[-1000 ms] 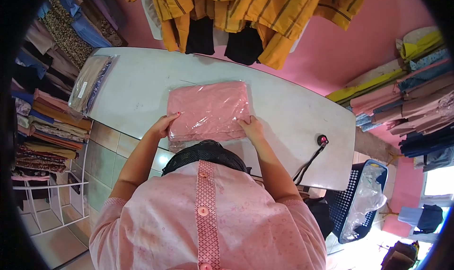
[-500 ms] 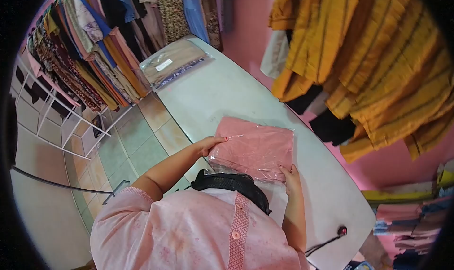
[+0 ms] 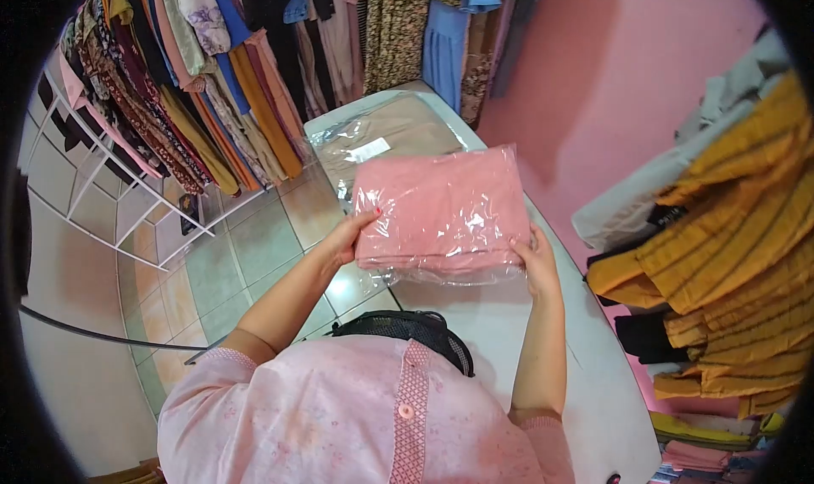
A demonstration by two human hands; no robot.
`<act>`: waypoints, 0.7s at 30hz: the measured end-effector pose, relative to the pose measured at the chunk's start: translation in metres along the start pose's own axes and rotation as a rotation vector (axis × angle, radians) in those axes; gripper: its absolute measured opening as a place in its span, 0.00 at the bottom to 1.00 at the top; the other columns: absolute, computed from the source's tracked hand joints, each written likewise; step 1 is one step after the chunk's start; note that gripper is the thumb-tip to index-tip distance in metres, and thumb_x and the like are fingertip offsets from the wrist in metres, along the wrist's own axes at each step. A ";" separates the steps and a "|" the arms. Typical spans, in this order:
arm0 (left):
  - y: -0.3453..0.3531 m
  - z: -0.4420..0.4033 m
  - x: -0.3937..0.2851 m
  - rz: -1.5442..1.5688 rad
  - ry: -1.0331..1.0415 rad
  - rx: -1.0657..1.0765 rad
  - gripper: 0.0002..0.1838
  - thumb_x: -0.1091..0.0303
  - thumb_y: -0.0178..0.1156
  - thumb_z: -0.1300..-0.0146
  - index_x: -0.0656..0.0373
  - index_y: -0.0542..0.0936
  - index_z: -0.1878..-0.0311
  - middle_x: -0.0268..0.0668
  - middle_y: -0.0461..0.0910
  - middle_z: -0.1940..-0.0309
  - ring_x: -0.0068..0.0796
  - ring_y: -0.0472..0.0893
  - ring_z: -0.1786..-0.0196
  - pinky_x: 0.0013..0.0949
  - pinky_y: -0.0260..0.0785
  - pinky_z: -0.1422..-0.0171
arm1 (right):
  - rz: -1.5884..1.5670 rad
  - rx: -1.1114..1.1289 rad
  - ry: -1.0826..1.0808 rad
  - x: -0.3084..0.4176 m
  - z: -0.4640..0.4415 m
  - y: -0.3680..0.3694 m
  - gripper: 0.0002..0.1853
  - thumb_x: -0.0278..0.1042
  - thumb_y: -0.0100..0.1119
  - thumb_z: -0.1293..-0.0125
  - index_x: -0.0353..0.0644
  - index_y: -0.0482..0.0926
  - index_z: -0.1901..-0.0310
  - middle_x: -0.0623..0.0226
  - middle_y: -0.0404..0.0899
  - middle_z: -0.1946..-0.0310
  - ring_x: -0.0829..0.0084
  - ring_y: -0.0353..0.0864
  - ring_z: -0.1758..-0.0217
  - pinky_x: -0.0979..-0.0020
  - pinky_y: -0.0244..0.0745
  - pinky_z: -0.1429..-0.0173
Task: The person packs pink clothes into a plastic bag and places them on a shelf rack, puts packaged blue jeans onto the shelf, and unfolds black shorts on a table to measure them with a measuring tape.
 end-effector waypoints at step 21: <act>-0.175 0.022 -0.298 0.299 0.602 -0.319 0.26 0.61 0.56 0.38 0.62 0.65 0.40 0.48 0.72 0.46 0.49 0.74 0.45 0.57 0.71 0.45 | 1.142 0.642 -0.967 -0.072 -0.056 0.291 0.17 0.40 0.63 0.47 0.67 0.80 0.53 0.68 0.51 0.30 0.53 0.51 0.30 0.50 0.52 0.31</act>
Point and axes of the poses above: each hand's wrist, its own z-axis away from the middle knuckle, its own y-axis out of the palm, x = y × z, the point moved 5 cm from there along -z, towards the middle knuckle
